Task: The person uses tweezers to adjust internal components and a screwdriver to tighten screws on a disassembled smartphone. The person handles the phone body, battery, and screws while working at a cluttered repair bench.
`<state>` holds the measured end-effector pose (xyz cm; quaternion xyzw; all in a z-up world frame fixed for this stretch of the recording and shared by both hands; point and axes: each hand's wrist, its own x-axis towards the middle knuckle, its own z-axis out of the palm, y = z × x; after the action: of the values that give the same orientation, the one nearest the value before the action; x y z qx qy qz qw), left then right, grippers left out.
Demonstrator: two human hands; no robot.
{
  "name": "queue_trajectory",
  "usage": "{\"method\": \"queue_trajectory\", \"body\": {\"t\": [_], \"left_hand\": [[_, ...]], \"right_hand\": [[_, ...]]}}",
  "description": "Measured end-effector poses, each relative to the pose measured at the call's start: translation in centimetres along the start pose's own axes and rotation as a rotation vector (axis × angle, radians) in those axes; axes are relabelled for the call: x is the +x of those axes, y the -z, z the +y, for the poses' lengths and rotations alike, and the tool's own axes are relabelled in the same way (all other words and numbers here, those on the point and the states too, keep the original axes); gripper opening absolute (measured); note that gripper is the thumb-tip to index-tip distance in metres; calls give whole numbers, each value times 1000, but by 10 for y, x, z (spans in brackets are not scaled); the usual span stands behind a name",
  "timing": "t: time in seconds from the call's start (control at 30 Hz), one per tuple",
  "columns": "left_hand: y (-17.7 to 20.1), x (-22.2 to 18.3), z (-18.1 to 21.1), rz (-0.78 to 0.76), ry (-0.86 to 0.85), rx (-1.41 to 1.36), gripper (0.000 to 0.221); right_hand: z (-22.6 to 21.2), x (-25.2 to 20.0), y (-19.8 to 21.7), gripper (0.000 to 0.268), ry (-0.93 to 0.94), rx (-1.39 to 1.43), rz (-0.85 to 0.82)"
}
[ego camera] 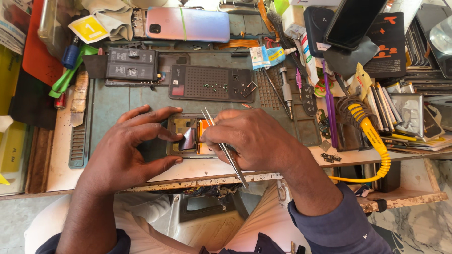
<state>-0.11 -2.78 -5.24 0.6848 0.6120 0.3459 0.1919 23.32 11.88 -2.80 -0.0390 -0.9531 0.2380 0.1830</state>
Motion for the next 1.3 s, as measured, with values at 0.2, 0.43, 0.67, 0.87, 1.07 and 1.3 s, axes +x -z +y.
{"method": "queue_trajectory", "body": {"t": [0.2, 0.43, 0.67, 0.87, 1.07, 1.3], "left_hand": [[-1, -1, 2, 13, 1, 33, 38], [-4, -8, 9, 50, 12, 110, 38], [-6, -8, 9, 54, 41, 115, 37], [-4, -7, 9, 39, 39, 99, 38], [-3, -7, 10, 28, 47, 67, 38], [-4, -7, 10, 41, 53, 68, 37]], "right_hand": [[8, 0, -4, 22, 7, 2, 37], [7, -1, -5, 24, 44, 47, 64], [8, -2, -5, 23, 3, 22, 39], [9, -2, -6, 24, 30, 46, 63], [8, 0, -6, 26, 43, 60, 63], [9, -1, -5, 27, 39, 28, 63]]}}
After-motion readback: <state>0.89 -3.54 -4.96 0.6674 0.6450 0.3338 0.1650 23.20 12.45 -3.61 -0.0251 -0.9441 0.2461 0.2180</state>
